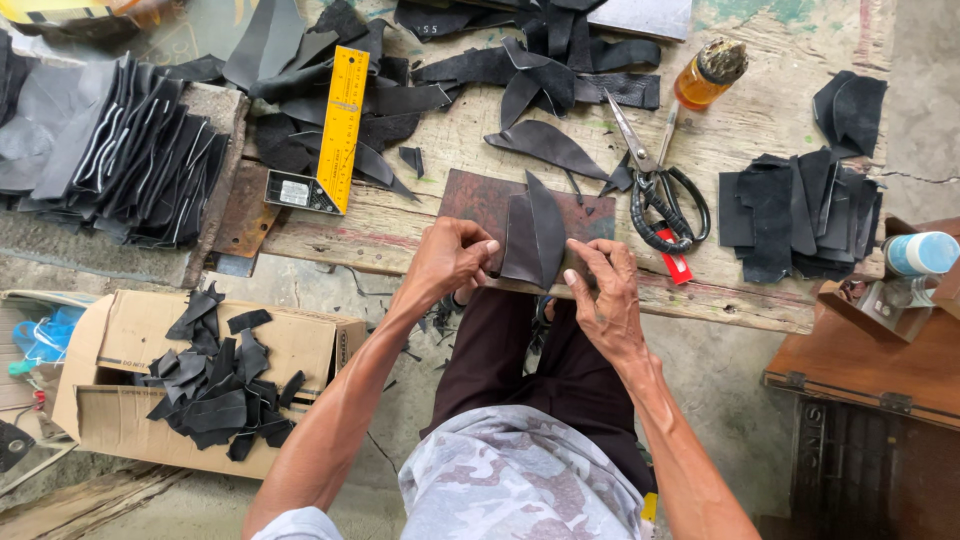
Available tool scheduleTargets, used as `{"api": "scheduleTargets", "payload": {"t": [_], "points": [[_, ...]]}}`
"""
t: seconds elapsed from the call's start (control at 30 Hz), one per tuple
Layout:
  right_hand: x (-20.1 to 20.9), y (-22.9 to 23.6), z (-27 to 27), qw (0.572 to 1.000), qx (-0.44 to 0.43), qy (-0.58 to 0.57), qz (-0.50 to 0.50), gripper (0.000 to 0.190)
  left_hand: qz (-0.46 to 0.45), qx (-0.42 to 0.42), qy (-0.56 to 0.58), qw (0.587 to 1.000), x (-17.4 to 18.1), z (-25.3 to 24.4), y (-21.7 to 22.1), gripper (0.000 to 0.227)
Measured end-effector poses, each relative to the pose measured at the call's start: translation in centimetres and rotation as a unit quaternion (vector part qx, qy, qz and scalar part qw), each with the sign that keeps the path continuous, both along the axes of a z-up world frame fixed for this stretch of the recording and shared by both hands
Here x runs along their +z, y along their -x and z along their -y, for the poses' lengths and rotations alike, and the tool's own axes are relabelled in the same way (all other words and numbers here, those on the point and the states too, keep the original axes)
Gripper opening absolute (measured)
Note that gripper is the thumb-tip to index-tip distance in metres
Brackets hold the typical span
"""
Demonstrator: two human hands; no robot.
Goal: The person cuts leather pieces using shears and marks them with a pen. They fold the leather pieces by hand and apply glue to the edges.
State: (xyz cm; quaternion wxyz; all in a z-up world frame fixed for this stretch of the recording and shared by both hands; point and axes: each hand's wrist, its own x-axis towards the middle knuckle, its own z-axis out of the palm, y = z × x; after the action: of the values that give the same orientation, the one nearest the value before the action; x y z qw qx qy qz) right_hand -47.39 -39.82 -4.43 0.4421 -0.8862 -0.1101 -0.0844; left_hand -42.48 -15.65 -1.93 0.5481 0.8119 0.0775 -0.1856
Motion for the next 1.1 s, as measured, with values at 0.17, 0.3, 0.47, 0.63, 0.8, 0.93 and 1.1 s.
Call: {"api": "scheduleTargets", "payload": {"t": [0.17, 0.3, 0.47, 0.63, 0.8, 0.93, 1.1], "points": [[0.3, -0.1, 0.1, 0.999, 0.018, 0.021, 0.028, 0.041, 0.006, 0.009, -0.028, 1.0, 0.0, 0.2, 0.2, 0.027], [0.1, -0.2, -0.1, 0.998, 0.015, 0.046, 0.05, 0.046, 0.088, -0.016, -0.065, 0.994, -0.4, 0.5, 0.5, 0.025], [-0.2, -0.2, -0.4, 0.996, 0.008, 0.069, 0.057, 0.048, 0.109, -0.001, -0.072, 0.991, -1.0, 0.5, 0.6, 0.024], [-0.2, -0.2, -0.4, 0.996, 0.006, 0.076, 0.052, 0.048, 0.088, 0.01, -0.041, 0.995, -1.2, 0.5, 0.5, 0.024], [-0.1, -0.2, 0.5, 0.999, 0.028, 0.005, 0.023, 0.042, 0.025, 0.032, 0.045, 0.998, -1.3, 0.3, 0.3, 0.023], [1.0, -1.1, 3.6, 0.999, 0.009, 0.001, 0.045, 0.028, 0.032, 0.06, 0.087, 0.994, -1.3, 0.3, 0.2, 0.024], [2.3, -5.3, 8.9, 0.984, -0.057, 0.156, 0.068, 0.021, 0.106, 0.083, -0.035, 0.99, -1.0, 1.3, 0.0, 0.026]]}}
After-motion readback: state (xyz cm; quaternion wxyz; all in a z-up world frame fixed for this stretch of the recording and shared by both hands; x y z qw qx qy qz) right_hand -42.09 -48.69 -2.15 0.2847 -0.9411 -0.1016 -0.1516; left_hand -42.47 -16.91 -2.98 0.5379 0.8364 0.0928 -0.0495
